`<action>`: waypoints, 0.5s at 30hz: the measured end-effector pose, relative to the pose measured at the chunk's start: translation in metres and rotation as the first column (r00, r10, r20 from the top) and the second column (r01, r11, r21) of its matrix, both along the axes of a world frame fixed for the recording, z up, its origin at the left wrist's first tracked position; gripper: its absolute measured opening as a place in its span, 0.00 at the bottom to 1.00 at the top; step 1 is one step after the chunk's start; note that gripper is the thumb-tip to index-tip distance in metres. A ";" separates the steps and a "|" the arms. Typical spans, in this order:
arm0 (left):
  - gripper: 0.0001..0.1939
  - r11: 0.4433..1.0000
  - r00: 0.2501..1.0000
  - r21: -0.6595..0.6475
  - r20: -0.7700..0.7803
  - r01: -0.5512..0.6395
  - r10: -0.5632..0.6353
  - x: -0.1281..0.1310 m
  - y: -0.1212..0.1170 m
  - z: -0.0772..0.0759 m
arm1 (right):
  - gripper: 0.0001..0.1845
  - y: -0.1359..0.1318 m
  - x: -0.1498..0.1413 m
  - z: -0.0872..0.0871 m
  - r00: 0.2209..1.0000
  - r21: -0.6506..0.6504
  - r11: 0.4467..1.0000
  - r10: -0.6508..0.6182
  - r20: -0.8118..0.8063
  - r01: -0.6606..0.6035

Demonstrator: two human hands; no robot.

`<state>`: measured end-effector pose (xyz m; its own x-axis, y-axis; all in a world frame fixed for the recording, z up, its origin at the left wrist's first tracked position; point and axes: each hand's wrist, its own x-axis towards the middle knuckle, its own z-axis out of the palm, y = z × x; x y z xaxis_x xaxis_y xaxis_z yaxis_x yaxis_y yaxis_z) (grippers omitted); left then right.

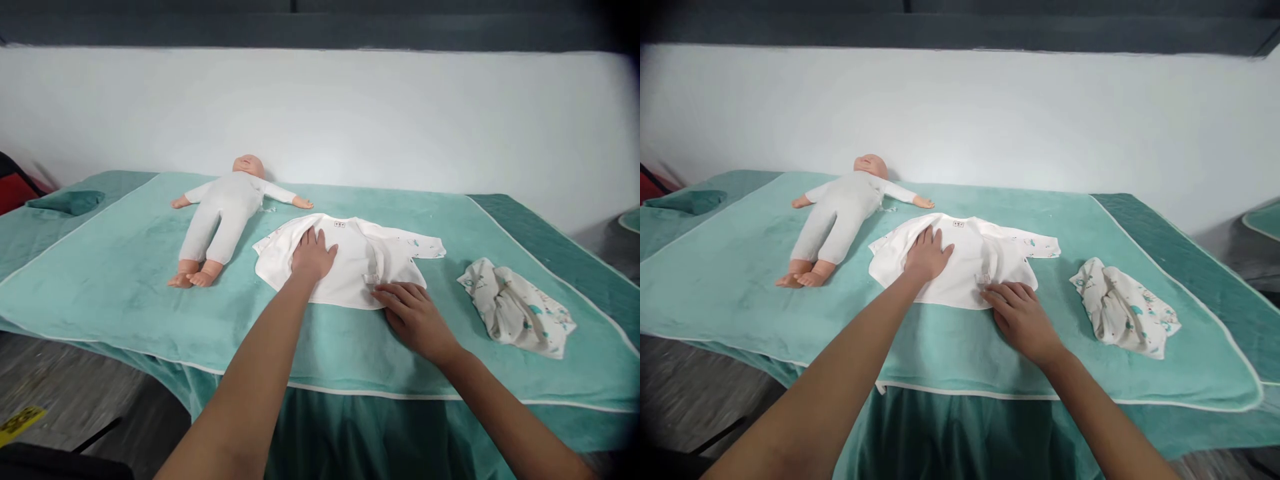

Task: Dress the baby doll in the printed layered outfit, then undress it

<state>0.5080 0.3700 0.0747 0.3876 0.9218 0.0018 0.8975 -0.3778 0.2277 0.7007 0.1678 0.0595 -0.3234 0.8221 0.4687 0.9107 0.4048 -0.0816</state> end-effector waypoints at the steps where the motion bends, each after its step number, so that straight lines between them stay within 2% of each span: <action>1: 0.42 1.000 1.000 0.003 0.000 -0.002 0.002 0.000 0.000 0.000 | 0.19 0.003 -0.002 0.001 1.000 0.016 1.000 -0.012 0.015 0.012; 6: 0.41 1.000 1.000 0.016 0.006 -0.007 0.007 0.000 -0.001 0.000 | 0.08 0.011 -0.005 0.003 0.998 0.118 0.991 -0.061 -0.003 0.061; 9: 0.41 1.000 1.000 0.016 0.008 -0.009 0.009 0.000 -0.001 0.000 | 0.11 0.010 -0.004 0.004 0.996 0.162 0.983 -0.081 -0.023 0.084; 15: 0.41 1.000 1.000 0.011 0.008 -0.006 0.006 0.001 0.000 -0.001 | 0.14 0.008 -0.002 0.003 0.994 0.160 0.981 -0.109 -0.017 0.111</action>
<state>0.5085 0.3697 0.0740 0.3819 0.9241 0.0153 0.8980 -0.3749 0.2304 0.6986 0.1761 0.0621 -0.2309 0.7662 0.5996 0.9500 0.3107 -0.0311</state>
